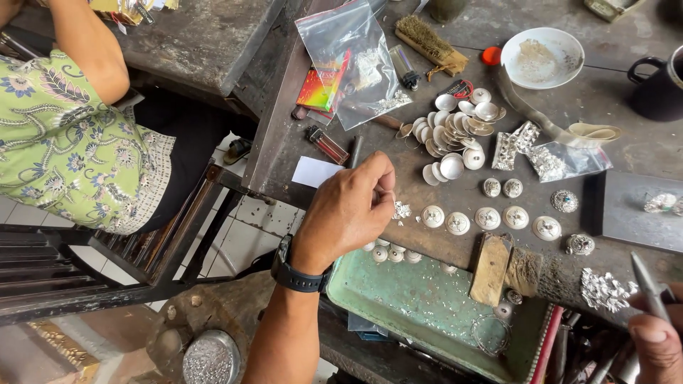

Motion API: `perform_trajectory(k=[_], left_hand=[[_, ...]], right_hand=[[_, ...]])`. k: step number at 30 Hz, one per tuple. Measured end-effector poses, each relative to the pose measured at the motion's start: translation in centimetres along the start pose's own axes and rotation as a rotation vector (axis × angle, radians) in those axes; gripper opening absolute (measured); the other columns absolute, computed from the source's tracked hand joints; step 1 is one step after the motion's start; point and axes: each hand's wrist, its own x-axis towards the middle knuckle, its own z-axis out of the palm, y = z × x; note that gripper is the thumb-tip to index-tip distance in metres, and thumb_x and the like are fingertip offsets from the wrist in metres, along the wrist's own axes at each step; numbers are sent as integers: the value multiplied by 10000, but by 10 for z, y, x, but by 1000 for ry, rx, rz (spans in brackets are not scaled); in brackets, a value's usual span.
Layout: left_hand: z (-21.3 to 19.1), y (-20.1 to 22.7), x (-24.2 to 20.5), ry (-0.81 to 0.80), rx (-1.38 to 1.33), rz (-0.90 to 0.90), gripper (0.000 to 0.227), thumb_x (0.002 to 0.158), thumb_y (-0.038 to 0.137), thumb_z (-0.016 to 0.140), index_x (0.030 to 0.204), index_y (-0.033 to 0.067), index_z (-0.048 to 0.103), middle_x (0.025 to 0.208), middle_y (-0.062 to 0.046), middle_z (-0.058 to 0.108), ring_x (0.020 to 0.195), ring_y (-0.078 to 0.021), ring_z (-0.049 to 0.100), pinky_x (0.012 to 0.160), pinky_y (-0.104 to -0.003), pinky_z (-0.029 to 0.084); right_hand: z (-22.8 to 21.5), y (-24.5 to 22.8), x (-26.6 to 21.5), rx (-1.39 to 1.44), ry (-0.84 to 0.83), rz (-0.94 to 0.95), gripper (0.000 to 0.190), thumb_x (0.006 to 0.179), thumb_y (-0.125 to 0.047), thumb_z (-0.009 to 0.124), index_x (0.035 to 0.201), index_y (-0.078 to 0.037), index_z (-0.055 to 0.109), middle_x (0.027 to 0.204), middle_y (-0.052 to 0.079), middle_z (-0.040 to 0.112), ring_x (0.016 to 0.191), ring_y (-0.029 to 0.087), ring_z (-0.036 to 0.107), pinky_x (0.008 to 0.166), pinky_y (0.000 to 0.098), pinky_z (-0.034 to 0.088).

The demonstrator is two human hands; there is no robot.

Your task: Assembling and manipulating small silver jewelry components using pliers on a workbench.

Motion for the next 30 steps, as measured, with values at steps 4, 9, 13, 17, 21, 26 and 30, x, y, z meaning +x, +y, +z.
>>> perform_trajectory(k=[4, 9, 13, 17, 21, 26, 30], left_hand=[[-6, 4, -1, -22, -53, -39, 154, 699, 48, 527, 768, 127, 415, 563, -13, 552, 482, -216, 517, 479, -352, 388], [-8, 1, -1, 0, -179, 5, 152, 692, 41, 542, 728, 120, 417, 619, 18, 510, 553, -129, 490, 507, -287, 401], [-3, 4, -1, 46, -336, 108, 186, 760, 39, 576, 730, 112, 408, 631, 9, 470, 538, -98, 463, 480, -250, 401], [10, 15, 2, 192, -351, 139, 213, 777, 40, 599, 709, 111, 410, 603, 21, 421, 526, -86, 410, 478, -240, 344], [24, 30, 0, 275, -288, 184, 207, 827, 70, 603, 727, 91, 423, 625, 6, 395, 519, -91, 385, 492, -235, 354], [41, 49, 0, 283, -246, 291, 212, 807, 6, 613, 701, 58, 436, 681, -36, 510, 548, -114, 407, 521, -229, 373], [53, 53, -1, 300, -230, 350, 225, 805, 23, 614, 697, 59, 419, 693, -50, 543, 531, -118, 405, 523, -228, 379]], right_hand=[[-3, 4, 12, 120, 39, 15, 331, 937, -434, 463, 1073, -135, 419, 1084, 14, 442, 1064, 152, 423, 1066, 336, 323], [-26, 40, 28, -3, -56, -249, 259, 997, -235, 350, 756, -141, 367, 1018, 49, 410, 1007, 210, 406, 978, 367, 319], [-5, -64, 19, 155, 51, -53, 309, 979, -418, 383, 778, -204, 287, 990, -33, 387, 636, 28, 207, 601, 179, 180], [2, -146, 15, 2, 77, -134, 292, 1047, -120, 259, 877, 50, 425, 728, 137, 443, 566, 170, 360, 590, 257, 298], [-2, -163, 23, 21, 90, -226, 113, 962, -75, 416, 953, 33, 448, 787, 110, 527, 519, 120, 435, 492, 219, 368], [-10, -176, 33, -123, 29, -264, 263, 840, -28, 569, 739, -76, 331, 838, 72, 557, 745, 133, 522, 638, 220, 404], [-16, -178, 42, -453, -19, -195, 200, 812, -89, 601, 732, -87, 418, 870, -11, 651, 713, 111, 619, 526, 252, 438]])
